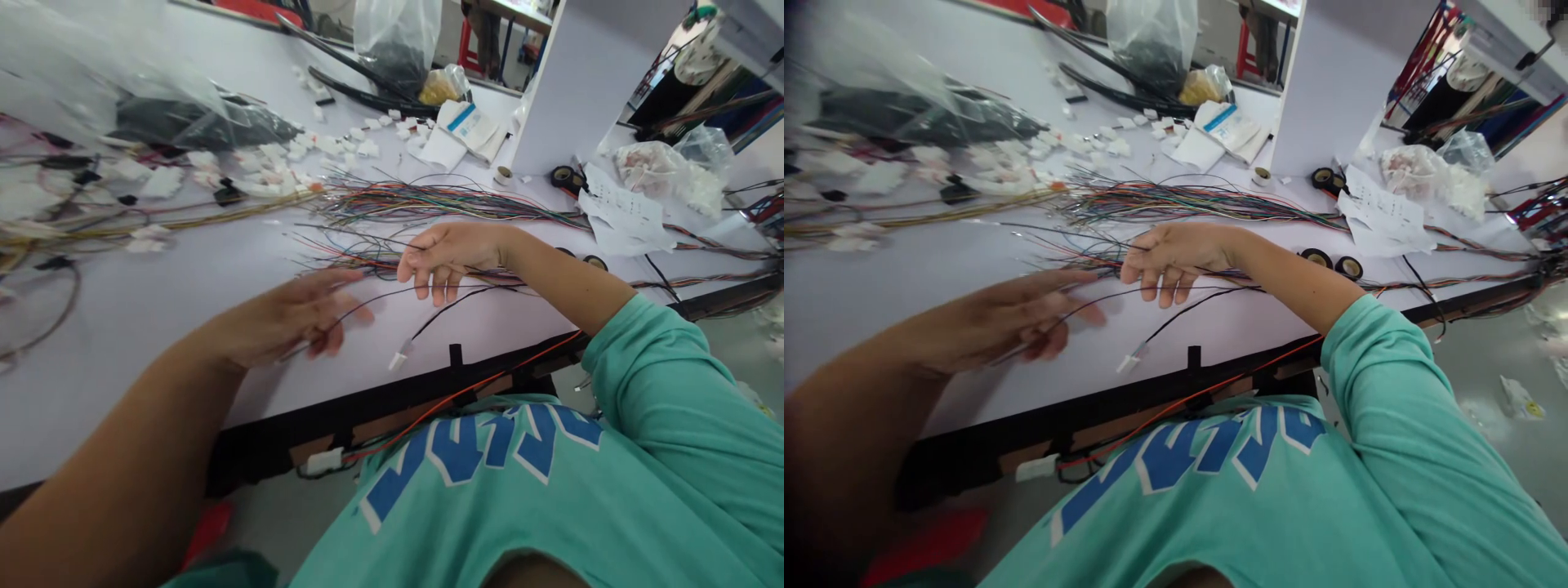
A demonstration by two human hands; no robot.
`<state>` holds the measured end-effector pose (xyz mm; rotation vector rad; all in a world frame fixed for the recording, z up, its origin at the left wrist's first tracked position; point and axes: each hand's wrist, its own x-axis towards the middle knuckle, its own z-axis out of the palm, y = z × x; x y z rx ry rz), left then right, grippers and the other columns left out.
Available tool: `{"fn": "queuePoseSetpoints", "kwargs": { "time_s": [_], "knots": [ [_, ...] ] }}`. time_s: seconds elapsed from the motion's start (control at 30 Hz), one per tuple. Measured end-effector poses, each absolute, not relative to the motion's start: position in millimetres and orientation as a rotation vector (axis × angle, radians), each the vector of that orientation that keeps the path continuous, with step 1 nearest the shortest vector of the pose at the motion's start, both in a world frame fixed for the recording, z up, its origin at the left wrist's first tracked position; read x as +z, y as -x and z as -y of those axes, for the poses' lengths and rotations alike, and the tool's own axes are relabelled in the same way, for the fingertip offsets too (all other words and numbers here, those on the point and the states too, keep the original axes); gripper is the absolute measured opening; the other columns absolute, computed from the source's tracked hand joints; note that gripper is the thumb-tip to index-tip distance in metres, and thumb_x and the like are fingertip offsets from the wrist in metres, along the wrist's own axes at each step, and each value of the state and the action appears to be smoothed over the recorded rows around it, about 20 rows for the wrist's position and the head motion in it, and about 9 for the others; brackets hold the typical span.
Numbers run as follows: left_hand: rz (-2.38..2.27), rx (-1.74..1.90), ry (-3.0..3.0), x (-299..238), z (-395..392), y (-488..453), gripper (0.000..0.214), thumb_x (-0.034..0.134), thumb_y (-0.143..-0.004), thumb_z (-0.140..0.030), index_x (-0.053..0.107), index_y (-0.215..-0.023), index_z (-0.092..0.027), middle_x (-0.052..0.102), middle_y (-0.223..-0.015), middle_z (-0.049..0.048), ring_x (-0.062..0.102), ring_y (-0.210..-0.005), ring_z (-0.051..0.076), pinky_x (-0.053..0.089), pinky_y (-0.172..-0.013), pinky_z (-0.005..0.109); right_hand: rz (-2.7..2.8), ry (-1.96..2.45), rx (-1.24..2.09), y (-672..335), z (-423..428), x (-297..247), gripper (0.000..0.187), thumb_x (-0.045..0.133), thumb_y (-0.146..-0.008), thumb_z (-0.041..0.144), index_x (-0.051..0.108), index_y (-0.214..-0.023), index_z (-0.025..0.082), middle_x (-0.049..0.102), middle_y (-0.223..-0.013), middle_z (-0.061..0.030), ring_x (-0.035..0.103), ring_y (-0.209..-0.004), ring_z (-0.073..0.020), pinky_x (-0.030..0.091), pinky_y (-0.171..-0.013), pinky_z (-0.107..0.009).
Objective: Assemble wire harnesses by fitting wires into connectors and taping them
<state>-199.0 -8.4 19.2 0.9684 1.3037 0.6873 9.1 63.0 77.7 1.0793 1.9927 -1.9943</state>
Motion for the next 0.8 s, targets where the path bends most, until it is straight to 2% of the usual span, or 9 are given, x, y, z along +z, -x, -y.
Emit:
{"fn": "queuePoseSetpoints", "kwargs": {
  "time_s": [0.1,0.17,0.23,0.3,0.4,0.53,0.63,0.7,0.8],
  "knots": [
    [-1.218,0.487,-1.182,21,13,210,0.036,0.076,-0.046,-0.039,0.067,-0.075,-0.019,0.058,-0.044,-0.0003,0.033,-0.028,0.004,0.021,-0.027,0.014,-2.073,-1.182,-1.921,-12,-71,78,0.014,0.049,-0.087,0.022,0.055,-0.079,0.012,0.064,-0.063,0.0007,0.062,-0.053,-0.0080,0.049,-0.052,-0.018],
    [-1.181,0.554,-1.283,22,19,215,0.018,0.071,-0.055,-0.034,0.069,-0.063,-0.018,0.053,-0.039,-0.0002,0.031,-0.030,0.003,0.018,-0.030,0.013,-2.122,-1.230,-1.836,-13,-75,78,0.014,0.051,-0.086,0.021,0.055,-0.075,0.013,0.062,-0.060,0.0024,0.058,-0.048,-0.0065,0.047,-0.048,-0.017],
    [-1.220,0.708,-1.334,24,25,217,0.011,0.068,-0.060,-0.029,0.069,-0.060,-0.018,0.054,-0.040,0.0005,0.030,-0.031,0.002,0.018,-0.031,0.013,-2.125,-1.227,-1.795,-14,-77,76,0.013,0.050,-0.086,0.018,0.054,-0.075,0.013,0.059,-0.057,0.0047,0.055,-0.043,-0.0059,0.045,-0.044,-0.017],
    [-1.332,0.806,-1.350,24,28,217,0.011,0.069,-0.060,-0.029,0.069,-0.061,-0.018,0.057,-0.042,0.0014,0.033,-0.034,0.003,0.021,-0.033,0.014,-2.102,-1.189,-1.787,-14,-77,74,0.010,0.048,-0.087,0.016,0.053,-0.079,0.013,0.057,-0.056,0.0059,0.055,-0.042,-0.0058,0.045,-0.043,-0.017],
    [-1.445,0.898,-1.401,22,25,215,0.020,0.073,-0.054,-0.038,0.069,-0.060,-0.019,0.062,-0.049,0.0023,0.044,-0.042,0.008,0.032,-0.038,0.018,-2.057,-1.147,-1.771,-13,-75,71,0.008,0.047,-0.087,0.018,0.053,-0.085,0.013,0.056,-0.056,0.0064,0.056,-0.043,-0.0062,0.047,-0.046,-0.018],
    [-1.453,1.085,-1.576,19,15,210,0.022,0.071,-0.050,-0.041,0.066,-0.056,-0.020,0.066,-0.061,0.0025,0.057,-0.061,0.015,0.048,-0.059,0.027,-1.992,-1.127,-1.697,-13,-70,71,0.025,0.049,-0.086,0.036,0.055,-0.088,0.012,0.061,-0.062,0.0016,0.061,-0.052,-0.0096,0.049,-0.052,-0.022],
    [-1.496,1.133,-1.612,20,12,205,0.019,0.065,-0.054,-0.037,0.063,-0.057,-0.019,0.065,-0.066,0.0023,0.057,-0.066,0.016,0.048,-0.066,0.029,-1.945,-1.105,-1.649,-17,-68,73,0.045,0.050,-0.081,0.053,0.060,-0.083,0.010,0.066,-0.072,-0.0052,0.064,-0.061,-0.0112,0.051,-0.058,-0.022],
    [-1.580,1.104,-1.576,19,10,201,0.018,0.062,-0.057,-0.035,0.063,-0.061,-0.018,0.065,-0.066,0.0018,0.056,-0.065,0.015,0.047,-0.066,0.029,-1.928,-1.078,-1.660,-20,-68,73,0.050,0.049,-0.078,0.058,0.063,-0.082,0.010,0.068,-0.079,-0.0076,0.065,-0.066,-0.0117,0.051,-0.062,-0.023],
    [-1.712,1.010,-1.582,13,7,198,0.019,0.058,-0.062,-0.035,0.064,-0.066,-0.018,0.066,-0.068,0.0019,0.056,-0.067,0.017,0.046,-0.066,0.030,-1.933,-1.069,-1.676,-25,-68,70,0.038,0.059,-0.075,0.048,0.064,-0.080,0.011,0.069,-0.082,-0.0074,0.066,-0.065,-0.0123,0.052,-0.063,-0.025]
  ]
}}
